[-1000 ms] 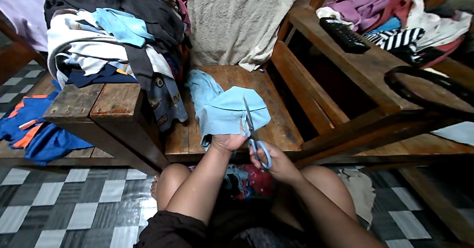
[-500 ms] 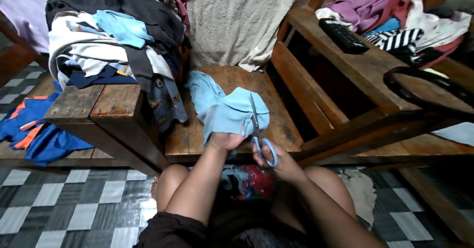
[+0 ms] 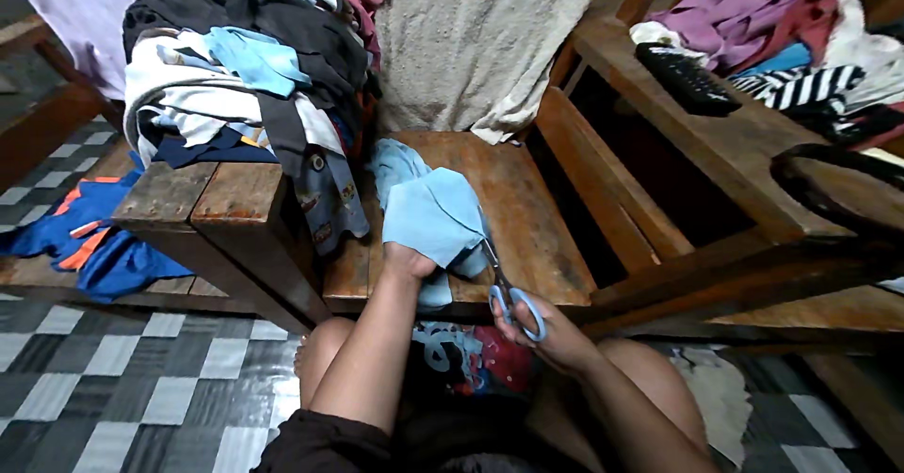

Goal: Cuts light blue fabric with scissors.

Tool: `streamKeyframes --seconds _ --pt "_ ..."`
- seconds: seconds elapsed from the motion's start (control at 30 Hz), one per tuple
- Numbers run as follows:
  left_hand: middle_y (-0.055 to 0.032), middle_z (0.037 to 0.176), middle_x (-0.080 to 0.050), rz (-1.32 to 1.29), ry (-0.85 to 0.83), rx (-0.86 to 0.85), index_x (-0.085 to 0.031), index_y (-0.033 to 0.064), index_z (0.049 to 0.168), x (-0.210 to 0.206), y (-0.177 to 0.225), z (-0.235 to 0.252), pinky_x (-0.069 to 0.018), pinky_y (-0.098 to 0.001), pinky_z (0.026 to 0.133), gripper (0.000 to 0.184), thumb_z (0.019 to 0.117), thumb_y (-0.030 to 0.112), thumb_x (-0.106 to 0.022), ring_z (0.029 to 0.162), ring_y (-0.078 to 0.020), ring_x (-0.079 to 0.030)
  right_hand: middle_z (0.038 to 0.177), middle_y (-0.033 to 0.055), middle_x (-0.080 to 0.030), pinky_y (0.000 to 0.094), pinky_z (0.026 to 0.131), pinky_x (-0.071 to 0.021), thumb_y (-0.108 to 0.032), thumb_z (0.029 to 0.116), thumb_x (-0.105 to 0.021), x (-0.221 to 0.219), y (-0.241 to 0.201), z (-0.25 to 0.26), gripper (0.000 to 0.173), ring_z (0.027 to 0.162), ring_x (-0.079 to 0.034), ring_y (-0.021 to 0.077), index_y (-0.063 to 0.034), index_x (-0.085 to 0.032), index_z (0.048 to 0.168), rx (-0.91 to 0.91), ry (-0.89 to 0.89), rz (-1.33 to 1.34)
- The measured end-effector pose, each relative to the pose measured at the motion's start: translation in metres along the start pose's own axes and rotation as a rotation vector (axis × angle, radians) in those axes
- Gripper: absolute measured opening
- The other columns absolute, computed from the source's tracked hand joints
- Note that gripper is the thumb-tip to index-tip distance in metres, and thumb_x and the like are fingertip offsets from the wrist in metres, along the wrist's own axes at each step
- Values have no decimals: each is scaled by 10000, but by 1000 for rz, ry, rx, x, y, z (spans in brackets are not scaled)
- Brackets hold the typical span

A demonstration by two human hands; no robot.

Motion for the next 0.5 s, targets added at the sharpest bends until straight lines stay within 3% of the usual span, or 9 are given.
streamKeyframes --seconds 0.13,0.27,0.37,0.5 --pt "-24 916 -729 4 -88 4 -647 188 1034 4 8 1 -601 -361 763 683 1046 590 -95 866 -162 -711 712 -172 -556 102 548 -416 -753 835 -618 17 6 -2 611 579 -498 -69 -175 -561 1024 -36 -105 -147" --pt "11 968 -724 136 -169 -92 -642 216 1081 10 17 7 -590 -314 812 494 1058 542 -272 918 -112 -697 741 -164 -561 128 609 -455 -574 895 -612 34 4 -6 443 649 -538 -70 -148 -574 1014 -58 -191 -339" --pt "22 978 -727 183 -202 -99 -650 219 1090 12 16 7 -589 -296 823 375 1040 503 -411 927 -95 -697 729 -176 -564 118 590 -442 -709 854 -623 30 5 -6 556 629 -526 -74 -178 -573 1012 -22 -199 -275" --pt "31 938 -725 244 -195 -37 -626 209 1078 8 7 2 -590 -291 791 375 1043 494 -384 880 -87 -698 724 -182 -568 122 591 -451 -703 851 -638 17 10 0 541 622 -530 -73 -192 -576 1018 -37 -235 -175"
Point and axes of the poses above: each hand's wrist, its own z-axis towards the middle knuckle, its own x-axis out of the back of the hand, y = z × x, the point moved 1 cm from there along z, towards the middle knuckle
